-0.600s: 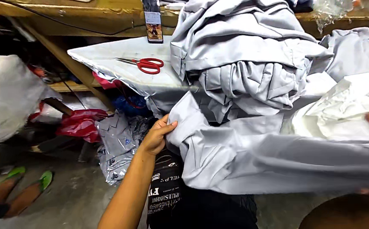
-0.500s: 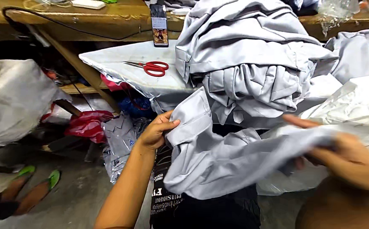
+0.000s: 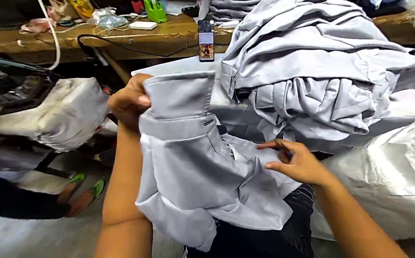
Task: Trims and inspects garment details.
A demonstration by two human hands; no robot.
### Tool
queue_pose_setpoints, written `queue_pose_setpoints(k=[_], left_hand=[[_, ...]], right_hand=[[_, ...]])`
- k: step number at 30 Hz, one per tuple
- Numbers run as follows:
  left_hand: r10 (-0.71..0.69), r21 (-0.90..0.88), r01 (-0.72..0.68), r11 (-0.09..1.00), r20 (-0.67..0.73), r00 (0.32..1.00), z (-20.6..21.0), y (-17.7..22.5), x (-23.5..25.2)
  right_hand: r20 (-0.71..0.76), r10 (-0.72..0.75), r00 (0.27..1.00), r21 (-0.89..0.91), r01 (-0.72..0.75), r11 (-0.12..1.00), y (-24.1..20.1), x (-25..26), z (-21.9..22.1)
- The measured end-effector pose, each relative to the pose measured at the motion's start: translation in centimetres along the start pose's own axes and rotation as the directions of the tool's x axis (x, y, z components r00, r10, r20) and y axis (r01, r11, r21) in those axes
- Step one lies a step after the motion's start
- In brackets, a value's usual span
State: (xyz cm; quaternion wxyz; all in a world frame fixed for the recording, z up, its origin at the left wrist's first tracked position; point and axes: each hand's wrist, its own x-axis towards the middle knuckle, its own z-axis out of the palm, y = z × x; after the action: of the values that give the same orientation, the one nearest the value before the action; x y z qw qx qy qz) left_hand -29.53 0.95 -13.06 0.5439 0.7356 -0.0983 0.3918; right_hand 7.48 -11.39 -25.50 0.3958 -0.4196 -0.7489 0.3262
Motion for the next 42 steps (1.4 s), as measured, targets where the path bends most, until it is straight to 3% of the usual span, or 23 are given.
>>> queue_pose_setpoints(k=[4,5,7,8,9,11,13,14,17,19,22,24,27,30,34,37,39,40,42], left_hand=[[-0.008,-0.074,0.013,0.997,0.066,0.998,-0.3,0.2,2.3],[0.019,-0.046,-0.016,0.999,0.059,0.998,-0.7,0.3,2.1],[0.123,0.044,-0.122,0.992,-0.004,0.992,-1.8,0.0,0.5],[0.176,0.074,-0.171,0.982,-0.058,0.983,-2.1,-0.5,-0.6],[0.202,0.017,-0.202,0.979,-0.111,0.973,-1.9,-1.2,-1.5],[0.198,-0.186,-0.22,0.958,-0.128,0.972,-0.4,-1.5,-1.9],[0.187,-0.268,-0.25,0.931,-0.239,0.953,1.6,-1.3,-1.8],[0.188,-0.31,-0.266,0.913,-0.26,0.947,2.0,-1.1,-1.8],[0.166,-0.463,-0.175,0.869,-0.061,0.984,0.1,-0.1,-2.5],[0.159,-0.44,-0.136,0.888,0.015,0.987,-0.7,0.6,-3.1],[0.231,-0.141,-0.222,0.965,0.048,0.972,-0.9,1.3,-3.7],[0.233,0.055,-0.231,0.971,-0.035,0.972,-0.1,1.6,-3.9],[0.104,0.361,-0.053,0.931,-0.123,0.987,-1.4,2.1,-6.8],[-0.09,0.463,0.142,0.875,-0.132,0.987,-2.2,2.3,-9.1],[-0.24,0.365,0.322,0.873,-0.252,0.937,-0.2,1.1,-10.0],[-0.315,0.28,0.461,0.842,-0.439,0.842,4.6,-0.9,-9.3],[-0.421,0.119,0.551,0.826,-0.52,0.743,8.5,-3.9,-8.5],[-0.492,0.007,0.569,0.822,-0.493,0.717,10.2,-5.5,-8.1],[-0.523,-0.211,0.482,0.85,-0.438,0.731,12.9,-8.2,-7.6]], right_hand=[[0.153,-0.072,0.986,0.295,0.024,0.955,0.4,2.4,4.8],[0.231,-0.152,0.961,0.337,0.068,0.939,0.2,2.1,4.9],[0.395,-0.383,0.835,0.44,0.193,0.877,-1.0,1.4,4.1],[0.408,-0.434,0.803,0.485,0.213,0.848,-1.6,1.3,3.7],[0.348,-0.402,0.847,0.474,0.211,0.855,-1.9,1.1,3.5],[0.01,-0.142,0.99,0.333,0.13,0.934,-1.5,2.0,4.3],[-0.275,0.073,0.959,0.232,-0.008,0.973,0.8,4.6,5.9],[-0.306,0.126,0.944,0.256,-0.046,0.966,1.9,5.7,6.7],[-0.274,0.132,0.952,0.429,-0.002,0.903,3.2,7.7,9.4],[-0.265,0.124,0.956,0.473,0.017,0.881,3.1,8.6,9.7],[-0.275,0.062,0.96,0.405,0.057,0.912,1.8,9.5,6.3],[-0.358,-0.014,0.934,0.272,0.118,0.955,0.2,10.1,3.1],[-0.421,-0.107,0.901,0.111,0.169,0.979,-2.5,10.4,-1.3],[-0.428,-0.176,0.886,0.066,0.225,0.972,-4.0,10.3,-3.7],[-0.381,-0.265,0.886,-0.041,0.27,0.962,-4.6,9.9,-4.3],[-0.393,-0.248,0.886,-0.082,0.234,0.969,-5.0,9.5,-3.6],[-0.418,-0.218,0.882,-0.173,0.158,0.972,-6.3,8.9,-1.6],[-0.396,-0.216,0.893,-0.206,0.143,0.968,-7.2,8.5,0.0],[-0.266,-0.22,0.938,-0.147,0.187,0.971,-8.6,7.7,3.8]])
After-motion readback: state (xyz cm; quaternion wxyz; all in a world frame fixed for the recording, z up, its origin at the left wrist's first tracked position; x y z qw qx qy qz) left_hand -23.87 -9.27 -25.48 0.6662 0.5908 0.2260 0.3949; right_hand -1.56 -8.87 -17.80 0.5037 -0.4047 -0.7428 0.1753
